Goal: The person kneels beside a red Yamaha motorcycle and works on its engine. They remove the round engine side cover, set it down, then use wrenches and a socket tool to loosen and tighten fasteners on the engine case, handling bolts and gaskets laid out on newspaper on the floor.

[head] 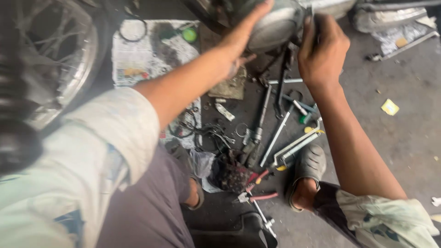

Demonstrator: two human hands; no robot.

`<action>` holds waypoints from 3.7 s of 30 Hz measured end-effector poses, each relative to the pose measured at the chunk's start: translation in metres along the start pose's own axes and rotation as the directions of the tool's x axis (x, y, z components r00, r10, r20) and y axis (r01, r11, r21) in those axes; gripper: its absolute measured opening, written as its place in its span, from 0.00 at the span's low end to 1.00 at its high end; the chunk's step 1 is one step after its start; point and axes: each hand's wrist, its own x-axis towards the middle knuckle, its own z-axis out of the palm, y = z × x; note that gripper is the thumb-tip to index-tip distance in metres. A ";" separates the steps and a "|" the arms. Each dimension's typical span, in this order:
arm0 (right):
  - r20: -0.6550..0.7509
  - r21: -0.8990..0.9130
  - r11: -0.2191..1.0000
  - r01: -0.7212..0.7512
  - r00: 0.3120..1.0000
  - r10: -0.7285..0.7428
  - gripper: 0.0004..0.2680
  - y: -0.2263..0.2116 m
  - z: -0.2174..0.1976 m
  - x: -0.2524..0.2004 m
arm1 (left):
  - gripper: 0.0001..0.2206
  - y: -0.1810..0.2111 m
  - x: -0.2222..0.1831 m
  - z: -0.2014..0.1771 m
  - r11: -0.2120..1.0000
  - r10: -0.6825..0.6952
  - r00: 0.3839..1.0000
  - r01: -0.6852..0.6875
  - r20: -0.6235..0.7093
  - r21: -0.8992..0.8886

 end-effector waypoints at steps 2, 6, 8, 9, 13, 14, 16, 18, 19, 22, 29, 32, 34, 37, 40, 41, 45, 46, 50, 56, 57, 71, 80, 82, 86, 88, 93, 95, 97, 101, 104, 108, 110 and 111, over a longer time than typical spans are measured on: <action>-0.051 0.064 0.997 -0.029 0.998 0.033 0.05 0.016 0.000 0.003 | 0.55 -0.006 0.005 -0.001 1.000 -0.017 1.000 0.017 0.001 -0.004; -0.248 0.285 0.955 -0.081 0.956 0.155 0.09 0.090 0.009 -0.005 | 0.51 -0.024 0.026 -0.010 0.999 -0.045 0.999 0.045 -0.027 -0.015; -0.247 0.419 0.891 -0.176 0.922 0.298 0.10 0.075 -0.008 0.003 | 0.51 -0.017 0.016 -0.009 0.999 -0.044 0.999 0.044 -0.032 -0.022; -0.220 0.545 0.798 -0.256 0.875 0.432 0.11 0.069 -0.016 0.009 | 0.51 -0.012 0.012 -0.008 0.999 -0.043 0.998 0.042 -0.036 -0.031; -0.111 0.731 0.603 -0.319 0.817 0.566 0.11 0.054 -0.033 -0.009 | 0.52 -0.005 0.004 -0.004 0.998 -0.035 0.999 0.033 -0.031 -0.060; -0.127 0.740 0.609 -0.286 0.829 0.545 0.12 0.067 -0.028 -0.020 | 0.53 -0.003 0.004 -0.004 0.997 -0.050 0.998 0.047 -0.042 -0.068; -0.156 0.742 0.625 -0.243 0.844 0.513 0.13 0.052 -0.022 -0.041 | 0.54 -0.001 0.003 -0.001 0.996 -0.053 0.998 0.050 -0.041 -0.080; -0.195 0.291 0.896 -0.337 0.896 0.400 0.11 -0.001 -0.013 -0.059 | 0.55 0.005 0.001 0.000 0.997 -0.057 0.998 0.054 -0.031 -0.062; -0.208 0.284 0.903 -0.323 0.898 0.387 0.11 -0.011 -0.001 -0.080 | 0.55 0.005 -0.002 0.005 0.997 -0.040 0.999 0.038 -0.023 -0.064; 0.095 0.259 0.706 -0.659 0.745 0.661 0.16 -0.048 0.028 -0.111 | 0.55 0.012 -0.006 0.008 0.999 -0.039 0.998 0.038 -0.045 -0.014; 0.189 0.169 0.875 -0.453 0.886 0.423 0.11 -0.086 -0.031 -0.024 | 0.52 0.012 -0.002 0.004 0.991 -0.118 0.990 0.113 -0.081 -0.072; 0.272 0.025 0.960 -0.280 0.926 0.263 0.09 -0.079 -0.066 0.005 | 0.51 0.009 0.000 0.005 0.989 -0.139 0.988 0.135 -0.073 -0.058; 0.355 -0.031 0.974 -0.224 0.909 0.220 0.09 -0.073 -0.082 0.010 | 0.51 0.008 0.000 0.005 0.989 -0.147 0.987 0.143 -0.072 -0.047; 0.546 -0.087 0.947 -0.310 0.780 0.306 0.08 -0.044 -0.080 -0.021 | 0.52 0.010 0.001 0.006 0.988 -0.151 0.984 0.149 -0.091 -0.034; 0.796 -0.239 0.829 -0.505 0.387 0.466 0.09 0.022 -0.037 -0.120 | 0.53 0.007 -0.004 0.004 0.985 -0.172 0.980 0.171 -0.103 -0.017; 0.883 -0.282 0.853 -0.440 0.229 0.410 0.09 0.047 -0.018 -0.165 | 0.53 0.007 -0.007 0.006 0.985 -0.169 0.980 0.166 -0.107 -0.034; 0.859 -0.362 0.816 -0.451 0.179 0.480 0.09 0.128 0.038 -0.310 | 0.53 0.014 -0.004 0.008 0.987 -0.150 0.980 0.140 -0.131 -0.084; 0.862 -0.361 0.813 -0.457 0.169 0.478 0.09 0.157 0.048 -0.330 | 0.53 0.013 -0.005 0.008 0.985 -0.161 0.978 0.151 -0.133 -0.082; 0.443 -0.465 0.542 -0.700 0.346 0.827 0.09 0.234 0.072 -0.371 | 0.54 0.013 -0.008 0.008 0.987 -0.154 0.979 0.146 -0.130 -0.072; 0.043 -0.366 0.294 -0.883 0.299 0.953 0.14 0.244 0.084 -0.326 | 0.53 0.017 -0.010 0.011 0.984 -0.173 0.972 0.164 -0.157 -0.068; 0.026 -0.376 0.206 -0.903 0.212 0.977 0.20 0.242 0.088 -0.318 | 0.53 0.018 -0.010 0.012 0.983 -0.177 0.970 0.167 -0.165 -0.071; 0.349 0.537 -0.307 -0.786 -0.124 0.929 0.09 0.199 0.027 -0.332 | 0.54 0.013 -0.008 0.012 0.985 -0.145 0.978 0.127 -0.152 -0.120; -0.097 0.426 0.373 -0.824 0.368 0.925 0.14 -0.007 -0.066 -0.243 | 0.59 0.007 -0.005 0.006 0.991 -0.125 0.987 0.120 -0.104 -0.056; -0.072 0.451 0.374 -0.811 0.385 0.920 0.17 -0.040 -0.077 -0.216 | 0.59 0.005 -0.004 0.007 0.991 -0.125 0.987 0.121 -0.099 -0.050; 0.015 0.261 0.687 -0.678 0.715 0.699 0.19 -0.074 -0.078 -0.188 | 0.57 0.005 -0.003 0.007 0.993 -0.114 0.992 0.115 -0.059 0.007; 0.085 0.173 0.742 -0.648 0.760 0.644 0.19 -0.090 -0.079 -0.171 | 0.57 0.005 -0.004 0.006 0.993 -0.117 0.992 0.118 -0.050 0.027; 0.188 -0.001 0.607 -0.795 0.596 0.781 0.20 -0.107 -0.086 -0.142 | 0.55 -0.001 0.004 0.005 0.993 -0.112 0.993 0.113 -0.030 0.039; 0.188 -0.017 0.600 -0.800 0.586 0.788 0.20 -0.107 -0.089 -0.139 | 0.55 0.001 0.003 0.006 0.993 -0.111 0.993 0.112 -0.032 0.032; 0.192 -0.032 0.592 -0.806 0.576 0.795 0.20 -0.107 -0.089 -0.138 | 0.55 0.003 0.002 0.006 0.993 -0.112 0.993 0.113 -0.037 0.024; 0.217 -0.057 0.565 -0.823 0.542 0.812 0.19 -0.108 -0.087 -0.137 | 0.56 0.003 0.000 0.006 0.994 -0.103 0.994 0.104 -0.035 0.016; 0.216 -0.063 0.560 -0.826 0.537 0.816 0.19 -0.107 -0.086 -0.136 | 0.56 0.002 0.001 0.006 0.995 -0.096 0.995 0.096 -0.032 0.014; 0.216 -0.085 0.576 -0.813 0.549 0.807 0.19 -0.108 -0.087 -0.136 | 0.57 -0.001 0.004 0.006 0.995 -0.095 0.995 0.096 -0.029 0.022; 0.208 -0.094 0.602 -0.793 0.575 0.791 0.19 -0.106 -0.086 -0.139 | 0.57 -0.001 0.003 0.007 0.995 -0.096 0.995 0.096 -0.022 0.029; 0.202 -0.101 0.626 -0.773 0.600 0.774 0.19 -0.105 -0.085 -0.141 | 0.57 0.000 0.003 0.007 0.995 -0.097 0.995 0.097 -0.016 0.037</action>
